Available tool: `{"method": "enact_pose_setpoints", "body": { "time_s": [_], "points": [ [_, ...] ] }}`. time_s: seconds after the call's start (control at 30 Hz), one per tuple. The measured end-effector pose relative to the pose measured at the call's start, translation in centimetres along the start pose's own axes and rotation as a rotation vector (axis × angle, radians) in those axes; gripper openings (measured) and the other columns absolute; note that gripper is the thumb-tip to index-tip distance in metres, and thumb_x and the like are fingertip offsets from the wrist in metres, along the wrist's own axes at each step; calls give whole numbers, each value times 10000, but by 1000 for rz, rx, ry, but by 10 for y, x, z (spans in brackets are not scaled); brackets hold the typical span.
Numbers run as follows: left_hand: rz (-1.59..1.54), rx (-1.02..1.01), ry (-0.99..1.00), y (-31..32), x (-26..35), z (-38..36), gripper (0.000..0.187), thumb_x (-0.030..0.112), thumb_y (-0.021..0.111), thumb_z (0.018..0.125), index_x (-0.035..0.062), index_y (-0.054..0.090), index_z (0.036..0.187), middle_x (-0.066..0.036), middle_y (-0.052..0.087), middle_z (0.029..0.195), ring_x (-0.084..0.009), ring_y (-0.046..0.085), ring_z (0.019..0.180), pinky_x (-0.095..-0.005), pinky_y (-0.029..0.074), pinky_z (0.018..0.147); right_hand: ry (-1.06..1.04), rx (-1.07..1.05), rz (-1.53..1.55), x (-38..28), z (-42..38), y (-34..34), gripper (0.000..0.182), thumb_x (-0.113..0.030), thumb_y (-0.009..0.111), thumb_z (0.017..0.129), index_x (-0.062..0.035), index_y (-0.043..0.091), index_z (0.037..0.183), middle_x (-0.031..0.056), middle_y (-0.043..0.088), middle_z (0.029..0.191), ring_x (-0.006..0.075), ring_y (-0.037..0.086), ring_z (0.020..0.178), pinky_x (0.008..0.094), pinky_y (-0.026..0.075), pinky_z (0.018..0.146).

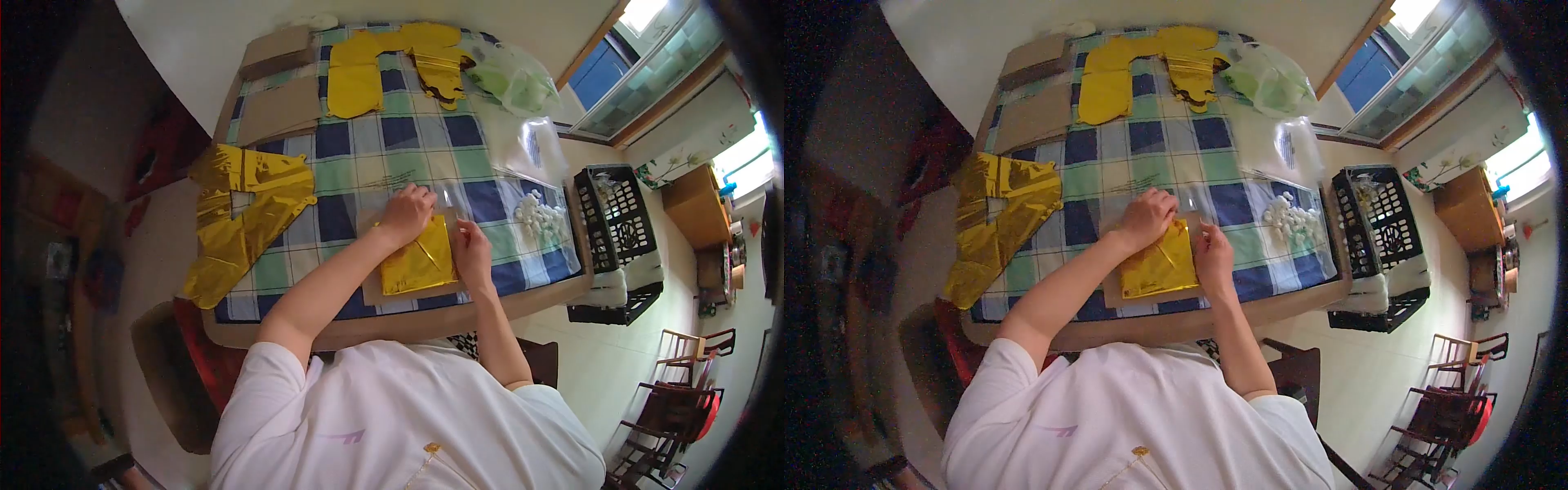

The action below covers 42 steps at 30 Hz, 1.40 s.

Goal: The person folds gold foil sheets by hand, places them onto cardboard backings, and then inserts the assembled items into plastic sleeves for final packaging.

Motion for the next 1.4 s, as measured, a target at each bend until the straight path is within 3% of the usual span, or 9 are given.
{"method": "enact_pose_setpoints", "body": {
  "time_s": [0.17, 0.27, 0.43, 0.57, 0.7, 0.8, 0.9, 1.1, 1.4],
  "points": [
    [10, -31, -19, 3, 0, 2, 90, 137, 615, 794, 71, 591, 852, -65, 594, 901, -265, 566, 940, -388, 504, 781, -93, -41, -68, 0, 0, 0, 261, -36, 567, 848, -46, 576, 1108, 160, 634, 810, 300, 609, 714, 376, 485, 656],
    [38, -37, -13, 4, 5, -2, 101, 134, 629, 785, 65, 589, 847, -72, 590, 904, -268, 562, 949, -388, 502, 780, 107, -79, 13, -19, 2, -5, 300, -33, 565, 844, -71, 536, 1140, 157, 622, 811, 305, 605, 717, 386, 480, 651],
    [-18, -90, -1, -6, 15, -18, 130, 131, 651, 779, 61, 595, 872, -79, 584, 937, -267, 547, 993, -393, 493, 766, -122, -26, -118, -23, 7, 5, 294, -30, 550, 840, -60, 528, 1132, 130, 595, 786, 278, 595, 697, 376, 477, 642],
    [-32, 147, -253, -59, -39, -54, 183, 120, 642, 801, 62, 611, 972, -95, 579, 982, -280, 575, 933, -381, 496, 753, -268, 68, -149, -18, 19, -7, 274, -51, 536, 860, -35, 531, 1133, 144, 603, 787, 263, 602, 689, 377, 484, 650],
    [-324, 262, -666, -67, -112, -111, 309, 117, 627, 855, 44, 567, 1149, -106, 595, 1025, -212, 610, 885, -301, 515, 672, 119, -174, 82, 6, 43, 11, 335, -131, 574, 901, -8, 545, 1211, 67, 640, 743, 104, 578, 654, 264, 461, 593],
    [-482, 226, -755, -63, -124, -124, 394, 109, 664, 820, -9, 545, 1177, -135, 618, 1008, -212, 635, 818, -302, 518, 689, 89, -306, -68, 10, 44, 29, 215, -166, 600, 875, 16, 613, 988, 65, 601, 628, 140, 586, 601, 296, 456, 556],
    [-652, 153, -919, -64, -121, -143, 442, 130, 689, 814, -21, 539, 1201, -115, 641, 964, -178, 638, 780, -283, 513, 681, 239, -415, 209, 16, 31, 33, 213, -193, 597, 891, 17, 633, 892, 47, 620, 680, 106, 585, 626, 267, 432, 541],
    [-764, -152, -963, -73, -95, -150, 304, 187, 660, 857, -16, 612, 1078, -30, 645, 774, -110, 613, 729, -261, 502, 657, 586, -546, 612, 16, -8, 37, 168, -202, 570, 932, -45, 609, 978, -20, 619, 826, 64, 584, 669, 200, 454, 561],
    [-1196, -146, -1293, -59, -49, -215, 178, 221, 624, 896, 48, 644, 931, 6, 635, 800, -75, 604, 691, -239, 520, 613, 689, -611, 577, -5, -66, 13, 170, -225, 569, 936, -69, 620, 980, -41, 614, 820, 44, 592, 718, 192, 453, 571]
  ]
}}
Point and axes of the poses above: each hand's wrist, its own z-axis towards the middle knuckle, its own y-axis out of the palm, x = y × z, the point moved 8 cm from there along z, towards the middle knuckle
